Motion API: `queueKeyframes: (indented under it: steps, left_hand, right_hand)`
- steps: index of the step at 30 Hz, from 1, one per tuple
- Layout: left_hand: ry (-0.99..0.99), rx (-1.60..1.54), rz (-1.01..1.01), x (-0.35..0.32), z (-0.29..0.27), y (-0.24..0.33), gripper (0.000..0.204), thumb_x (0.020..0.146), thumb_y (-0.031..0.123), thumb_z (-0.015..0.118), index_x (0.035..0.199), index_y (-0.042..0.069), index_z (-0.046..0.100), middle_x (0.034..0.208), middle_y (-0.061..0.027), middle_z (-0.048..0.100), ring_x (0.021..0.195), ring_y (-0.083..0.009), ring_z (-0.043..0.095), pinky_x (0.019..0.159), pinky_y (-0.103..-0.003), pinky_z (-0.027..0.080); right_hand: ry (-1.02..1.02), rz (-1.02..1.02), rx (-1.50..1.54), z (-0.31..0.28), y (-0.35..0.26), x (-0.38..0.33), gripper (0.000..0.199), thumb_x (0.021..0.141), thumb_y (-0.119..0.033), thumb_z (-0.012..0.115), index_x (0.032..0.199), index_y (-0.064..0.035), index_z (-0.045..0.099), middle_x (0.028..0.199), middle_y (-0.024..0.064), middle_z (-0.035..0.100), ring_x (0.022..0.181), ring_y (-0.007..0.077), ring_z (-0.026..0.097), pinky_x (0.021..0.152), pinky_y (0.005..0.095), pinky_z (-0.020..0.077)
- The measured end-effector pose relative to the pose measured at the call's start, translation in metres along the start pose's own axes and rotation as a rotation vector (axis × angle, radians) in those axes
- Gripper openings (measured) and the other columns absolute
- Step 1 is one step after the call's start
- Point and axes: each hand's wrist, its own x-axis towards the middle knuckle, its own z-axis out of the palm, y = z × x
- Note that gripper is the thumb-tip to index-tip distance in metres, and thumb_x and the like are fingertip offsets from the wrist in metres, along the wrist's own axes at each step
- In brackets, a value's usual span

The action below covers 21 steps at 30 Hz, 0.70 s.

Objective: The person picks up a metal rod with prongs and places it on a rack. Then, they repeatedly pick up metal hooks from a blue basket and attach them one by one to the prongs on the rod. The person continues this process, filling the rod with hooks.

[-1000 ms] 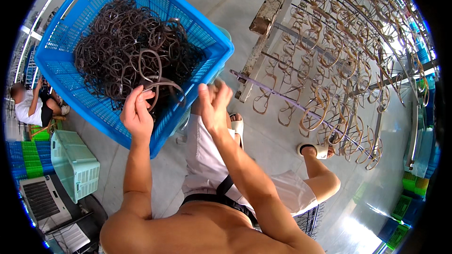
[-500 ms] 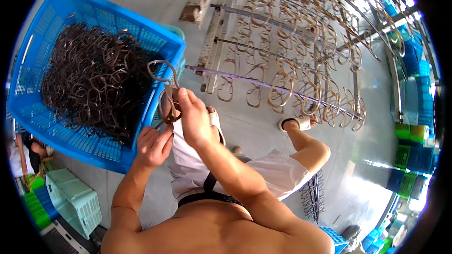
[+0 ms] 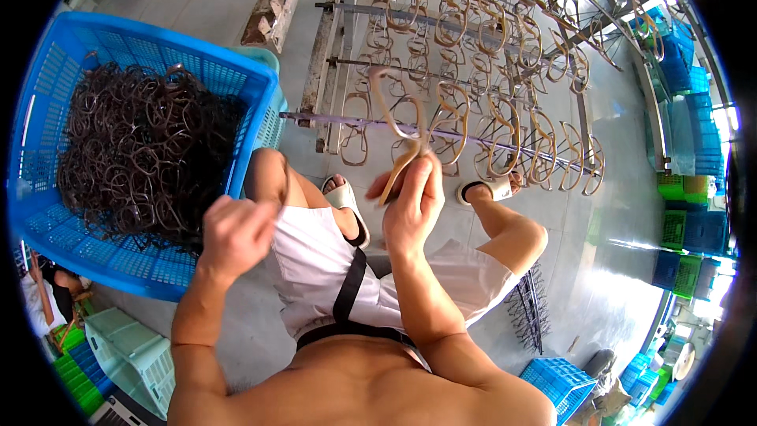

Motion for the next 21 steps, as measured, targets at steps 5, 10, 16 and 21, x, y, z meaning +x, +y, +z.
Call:
queueKeyframes:
  steps: [5, 10, 16, 21]
  left_hand:
    - [0.562, -0.382, -0.648, -0.022, 0.005, -0.049, 0.021, 0.087, 0.004, 0.055, 0.108, 0.003, 0.058, 0.073, 0.0033, 0.049, 0.055, -0.0022, 0.033, 0.047, -0.019, 0.029]
    - [0.760, -0.760, -0.992, -0.050, 0.012, -0.080, 0.016, 0.086, 0.003, 0.054, 0.100, 0.004, 0.061, 0.072, 0.0052, 0.047, 0.053, -0.0008, 0.027, 0.044, -0.018, 0.019]
    - [0.850, -0.679, -1.028, -0.051, 0.020, -0.084, 0.014, 0.086, 0.004, 0.054, 0.098, 0.003, 0.061, 0.076, 0.0044, 0.052, 0.052, -0.0012, 0.029, 0.044, -0.017, 0.021]
    - [0.905, -0.616, -1.049, -0.072, 0.026, -0.118, 0.017, 0.086, 0.005, 0.055, 0.102, 0.003, 0.060, 0.081, 0.0034, 0.056, 0.053, -0.0013, 0.031, 0.045, -0.017, 0.023]
  right_hand:
    - [0.208, -0.139, -0.527, 0.004, 0.047, 0.034, 0.025, 0.098, -0.022, 0.036, 0.097, -0.0004, 0.049, 0.053, 0.0013, 0.047, 0.045, 0.0072, 0.044, 0.040, 0.0228, 0.0351]
    - [0.305, -0.148, -0.683, 0.011, 0.061, 0.041, 0.022, 0.096, -0.020, 0.041, 0.096, -0.0007, 0.051, 0.054, 0.0037, 0.047, 0.046, 0.0110, 0.044, 0.042, 0.0265, 0.0361]
    - [0.231, -0.076, -0.584, 0.006, 0.057, 0.039, 0.021, 0.095, -0.019, 0.043, 0.094, 0.0000, 0.051, 0.055, 0.0048, 0.048, 0.046, 0.0117, 0.044, 0.043, 0.0271, 0.0363]
    - [0.287, -0.136, -0.456, 0.010, 0.067, 0.036, 0.020, 0.095, -0.016, 0.043, 0.103, -0.0009, 0.053, 0.055, 0.0008, 0.044, 0.047, 0.0072, 0.039, 0.042, 0.0241, 0.0341]
